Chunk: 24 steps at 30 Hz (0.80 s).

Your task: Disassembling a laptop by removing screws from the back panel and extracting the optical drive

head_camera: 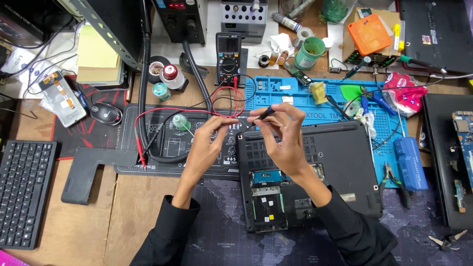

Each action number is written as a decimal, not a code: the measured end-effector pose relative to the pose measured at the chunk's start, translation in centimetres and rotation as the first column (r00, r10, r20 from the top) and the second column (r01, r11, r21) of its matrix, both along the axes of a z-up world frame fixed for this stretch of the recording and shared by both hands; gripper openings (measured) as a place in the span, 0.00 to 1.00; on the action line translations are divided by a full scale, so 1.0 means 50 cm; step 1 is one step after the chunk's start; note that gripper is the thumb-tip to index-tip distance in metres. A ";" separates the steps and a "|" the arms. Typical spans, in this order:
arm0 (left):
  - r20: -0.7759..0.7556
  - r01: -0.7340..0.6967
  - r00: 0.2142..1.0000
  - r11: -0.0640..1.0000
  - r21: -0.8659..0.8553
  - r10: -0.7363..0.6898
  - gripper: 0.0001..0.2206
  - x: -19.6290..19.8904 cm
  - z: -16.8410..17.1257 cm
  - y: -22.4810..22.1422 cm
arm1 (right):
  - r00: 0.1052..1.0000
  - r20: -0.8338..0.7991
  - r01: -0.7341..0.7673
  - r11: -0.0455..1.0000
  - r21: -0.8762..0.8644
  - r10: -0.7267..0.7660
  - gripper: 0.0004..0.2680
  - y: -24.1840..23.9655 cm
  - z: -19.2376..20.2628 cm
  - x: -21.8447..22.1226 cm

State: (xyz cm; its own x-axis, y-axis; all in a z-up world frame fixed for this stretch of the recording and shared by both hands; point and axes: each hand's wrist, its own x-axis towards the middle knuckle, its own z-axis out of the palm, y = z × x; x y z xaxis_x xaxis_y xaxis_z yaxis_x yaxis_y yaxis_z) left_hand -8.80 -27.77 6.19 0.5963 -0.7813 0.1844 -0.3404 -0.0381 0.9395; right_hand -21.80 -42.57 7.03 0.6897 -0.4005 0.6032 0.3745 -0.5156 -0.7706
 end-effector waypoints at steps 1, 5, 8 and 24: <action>0.001 0.000 1.000 1.000 -0.001 0.000 0.15 0.000 0.005 -0.001 | 1.000 0.001 0.000 1.000 -0.001 0.000 0.19 0.001 0.002 0.002; 0.045 0.017 0.999 0.999 -0.031 -0.015 0.14 -0.007 0.027 -0.001 | 0.999 -0.043 -0.022 0.999 -0.043 0.021 0.18 0.006 0.008 0.005; 0.047 0.069 0.997 0.996 -0.052 -0.067 0.14 -0.009 0.039 0.000 | 0.998 -0.057 -0.007 0.992 -0.129 -0.001 0.17 0.007 -0.002 0.007; -0.006 0.105 0.994 0.974 -0.199 -0.108 0.10 0.000 -0.011 -0.034 | 0.978 -0.091 -0.195 0.976 -0.097 0.186 0.08 -0.027 0.050 0.039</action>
